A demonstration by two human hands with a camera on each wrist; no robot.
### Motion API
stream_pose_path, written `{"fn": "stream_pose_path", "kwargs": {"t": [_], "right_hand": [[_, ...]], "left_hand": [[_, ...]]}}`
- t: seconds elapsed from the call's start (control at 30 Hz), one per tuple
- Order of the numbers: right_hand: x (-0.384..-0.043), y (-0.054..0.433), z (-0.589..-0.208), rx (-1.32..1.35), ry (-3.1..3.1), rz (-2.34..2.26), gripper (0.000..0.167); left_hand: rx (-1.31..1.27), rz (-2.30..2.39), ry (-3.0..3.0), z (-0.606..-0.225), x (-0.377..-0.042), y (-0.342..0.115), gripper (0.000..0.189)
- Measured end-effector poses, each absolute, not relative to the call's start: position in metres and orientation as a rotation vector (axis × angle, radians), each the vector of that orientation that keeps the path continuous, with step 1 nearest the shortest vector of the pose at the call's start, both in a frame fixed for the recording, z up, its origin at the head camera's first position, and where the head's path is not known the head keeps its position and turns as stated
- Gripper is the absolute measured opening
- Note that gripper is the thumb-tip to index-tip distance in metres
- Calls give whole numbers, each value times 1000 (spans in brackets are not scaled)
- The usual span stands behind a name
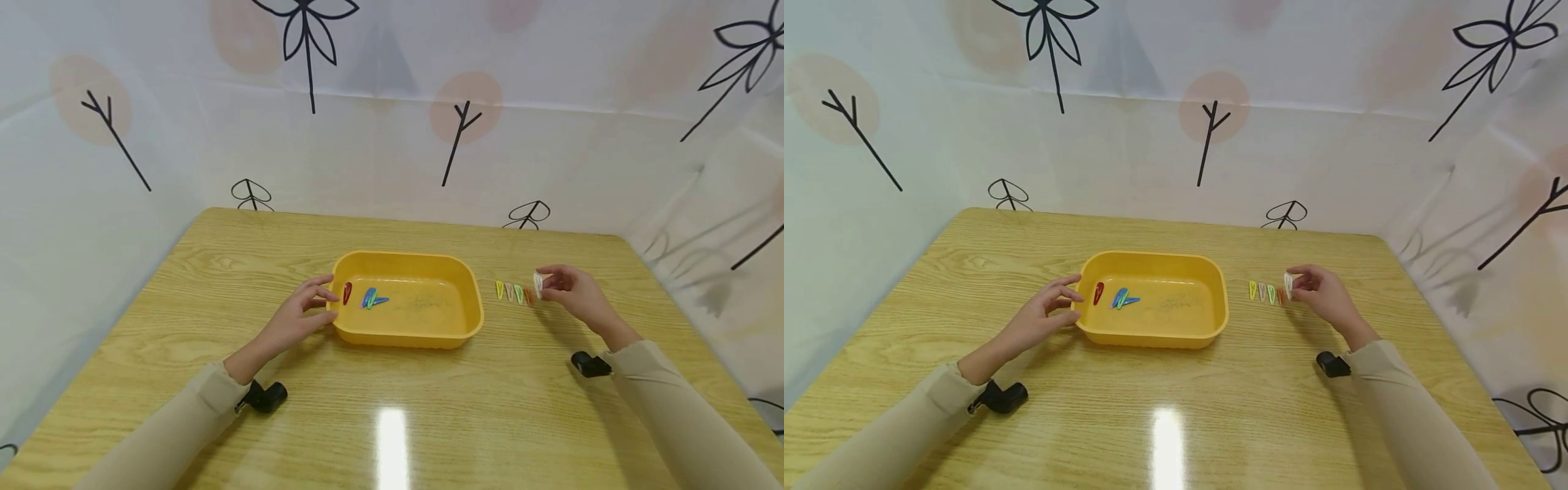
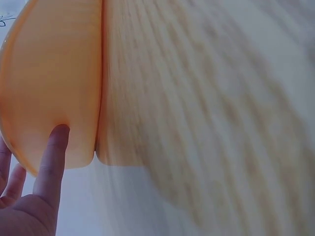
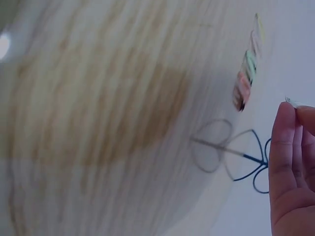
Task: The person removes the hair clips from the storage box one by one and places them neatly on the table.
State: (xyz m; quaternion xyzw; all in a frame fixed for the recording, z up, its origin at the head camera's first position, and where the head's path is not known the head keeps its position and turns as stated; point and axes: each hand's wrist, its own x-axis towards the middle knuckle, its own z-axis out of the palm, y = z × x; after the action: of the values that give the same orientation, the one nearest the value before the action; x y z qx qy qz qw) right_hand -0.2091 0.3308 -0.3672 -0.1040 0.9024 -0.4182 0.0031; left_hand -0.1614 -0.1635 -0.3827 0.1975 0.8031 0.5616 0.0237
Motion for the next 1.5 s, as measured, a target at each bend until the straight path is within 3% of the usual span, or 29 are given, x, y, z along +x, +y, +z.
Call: {"fn": "stream_pose_path", "kwargs": {"t": [0.73,1.5], "right_hand": [[-217,347,-372,-171,2563,-1265,44],[-223,345,-373,-183,2610,-1112,46]], "left_hand": [[615,1731,2481,-375,-158,-162,21],[656,1720,2503,-384,-163,-164,22]]}}
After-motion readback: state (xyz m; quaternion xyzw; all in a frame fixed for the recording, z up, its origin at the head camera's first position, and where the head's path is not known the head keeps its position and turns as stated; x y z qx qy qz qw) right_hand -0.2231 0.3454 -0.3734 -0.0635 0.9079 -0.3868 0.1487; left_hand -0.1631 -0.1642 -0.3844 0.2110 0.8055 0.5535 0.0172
